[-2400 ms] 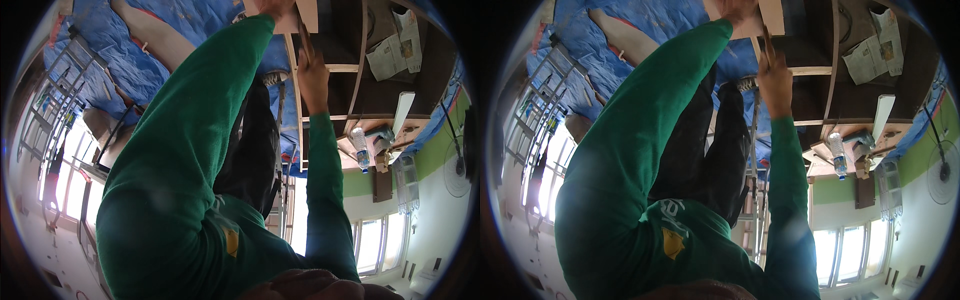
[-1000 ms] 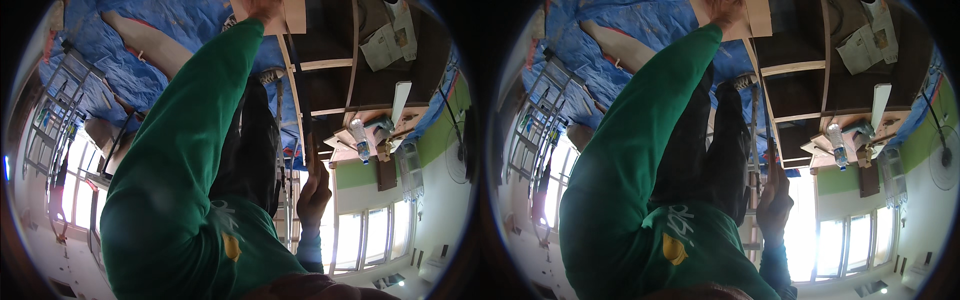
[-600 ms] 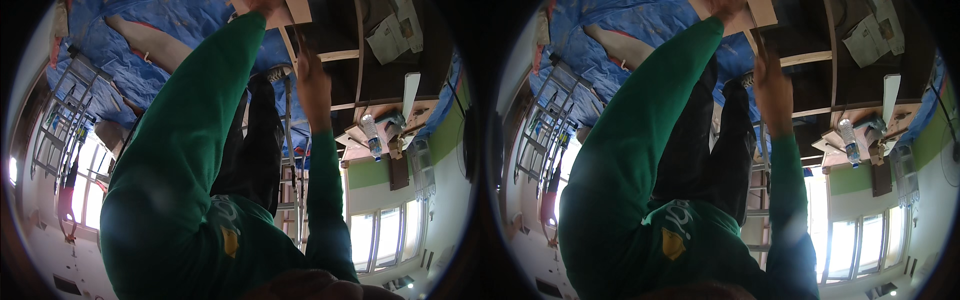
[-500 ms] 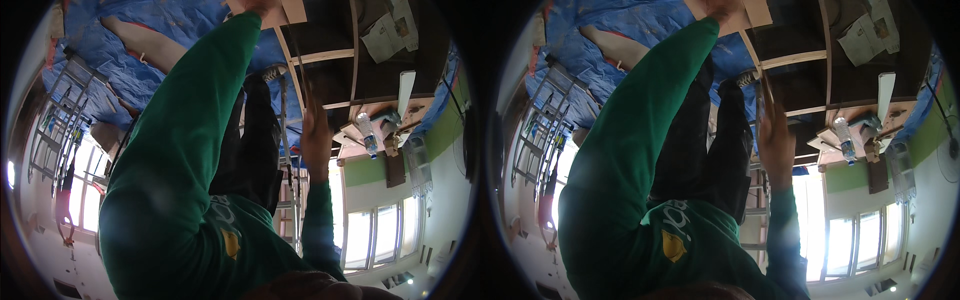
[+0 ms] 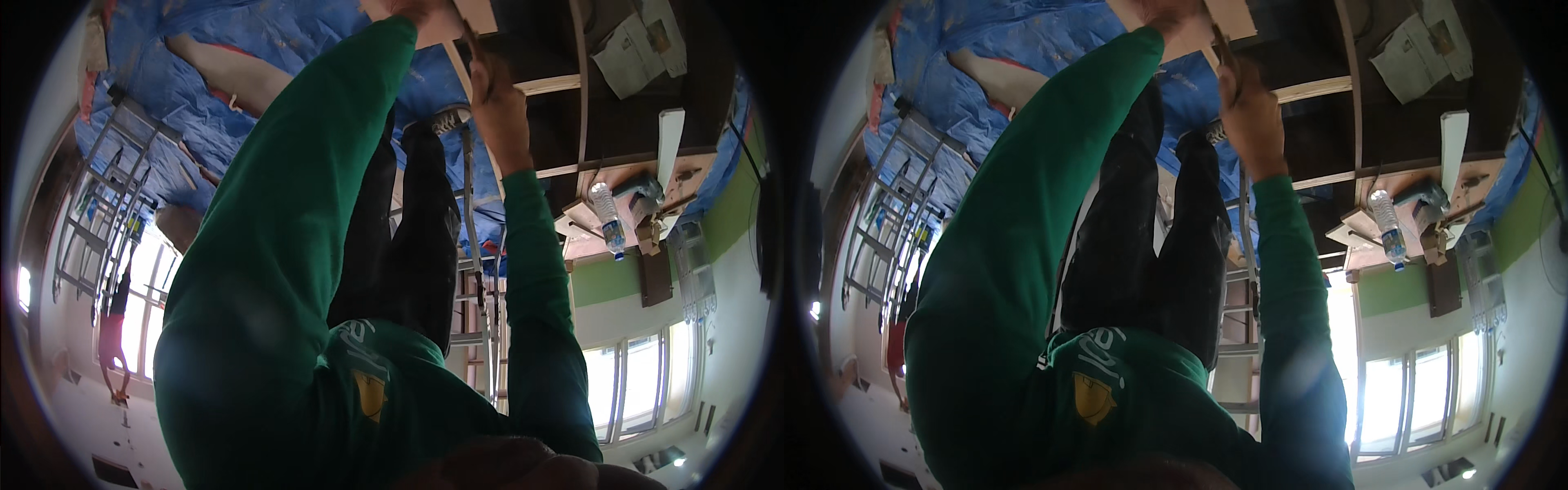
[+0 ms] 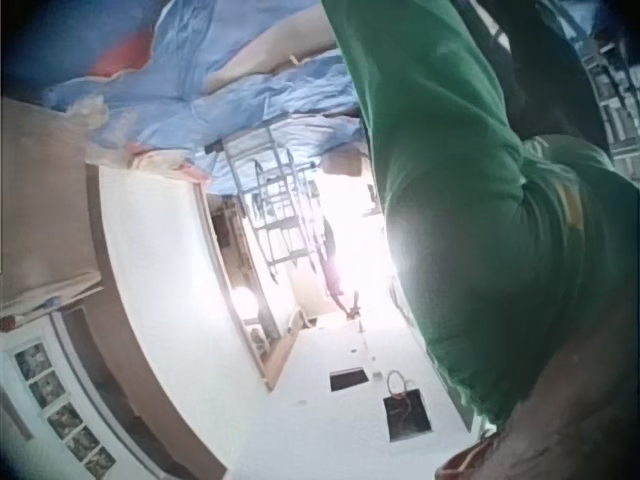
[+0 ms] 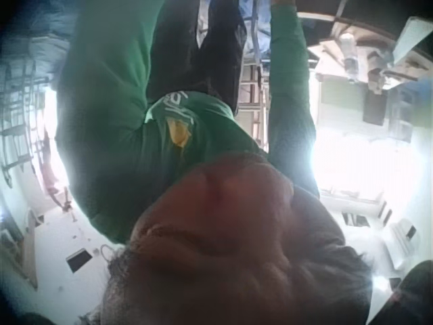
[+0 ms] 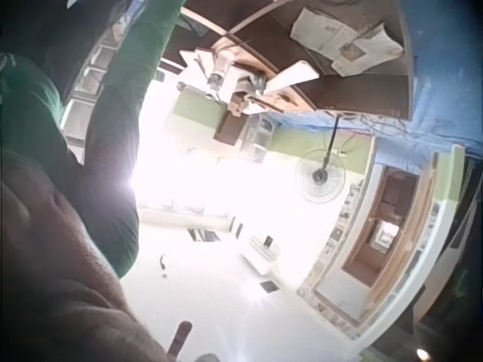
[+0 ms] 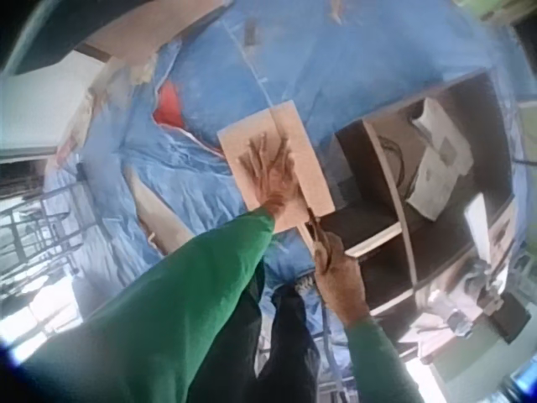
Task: The person assembles a wooden shelving unit by hand, using a hammer to secure joints and a pencil to mark positions. They repeatedly lift and align wooden panels, then hammer them into place on a blue tarp-covered floor.
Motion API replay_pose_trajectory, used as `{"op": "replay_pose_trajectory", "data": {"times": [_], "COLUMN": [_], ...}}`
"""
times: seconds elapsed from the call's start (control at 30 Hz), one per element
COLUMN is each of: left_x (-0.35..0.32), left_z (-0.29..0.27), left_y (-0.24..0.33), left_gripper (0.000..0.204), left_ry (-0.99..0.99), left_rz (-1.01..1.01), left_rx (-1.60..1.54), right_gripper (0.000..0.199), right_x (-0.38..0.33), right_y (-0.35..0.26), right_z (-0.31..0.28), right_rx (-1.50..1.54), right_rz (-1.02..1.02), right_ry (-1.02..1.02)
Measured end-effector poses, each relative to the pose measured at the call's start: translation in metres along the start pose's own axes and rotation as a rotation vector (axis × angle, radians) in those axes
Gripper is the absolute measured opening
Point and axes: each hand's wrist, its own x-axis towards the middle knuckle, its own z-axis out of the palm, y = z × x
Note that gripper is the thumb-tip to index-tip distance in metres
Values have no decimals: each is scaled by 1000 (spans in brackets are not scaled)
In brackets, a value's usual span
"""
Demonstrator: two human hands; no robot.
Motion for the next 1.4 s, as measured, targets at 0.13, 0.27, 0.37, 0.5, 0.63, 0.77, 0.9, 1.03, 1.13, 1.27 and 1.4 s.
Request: {"op": "replay_pose_trajectory", "data": {"times": [0.13, 0.27, 0.37, 0.5, 0.63, 0.77, 0.9, 1.03, 1.13, 1.27, 1.4], "left_x": [-1, -3, -4, 2, -2, -3, -4, 0, 0, -2, -2], "left_z": [5, 1, 5, 0, 2, 10, 4, 7, 8, 7, 13], "left_y": [-4, -13, -10, 3, 3, -14, -6, -8, 1, 4, -10], "left_gripper": [53, 53, 52, 49, 49, 49, 50, 50, 50, 48, 47], "left_ry": [26, 42, 23, 43, 15, 57, -3, 21, 10, 31, 111], "left_rz": [50, 49, 59, 107, 90, 102, 66, 94, 88, 83, 121], "left_rx": [2, 12, 17, -8, 15, 31, -15, 2, 51, 58, 45], "right_gripper": [42, 50, 48, 38, 35, 41, 45, 43, 38, 39, 43], "right_x": [-124, -231, -217, -65, -17, -129, -221, -159, -59, -35, -142], "right_y": [-18, -31, -17, 27, 13, 11, 14, 34, 52, 38, 37], "right_z": [-67, -135, -112, -13, 0, -49, -98, -53, -2, -6, -51], "right_rx": [34, -20, 49, 140, 156, 90, 92, 107, 132, 168, 147], "right_rz": [344, 345, 276, 109, -15, 221, 210, 163, -2, -13, 105], "right_ry": [-212, -214, -142, -14, 75, -80, -55, -19, 50, 58, -6]}}
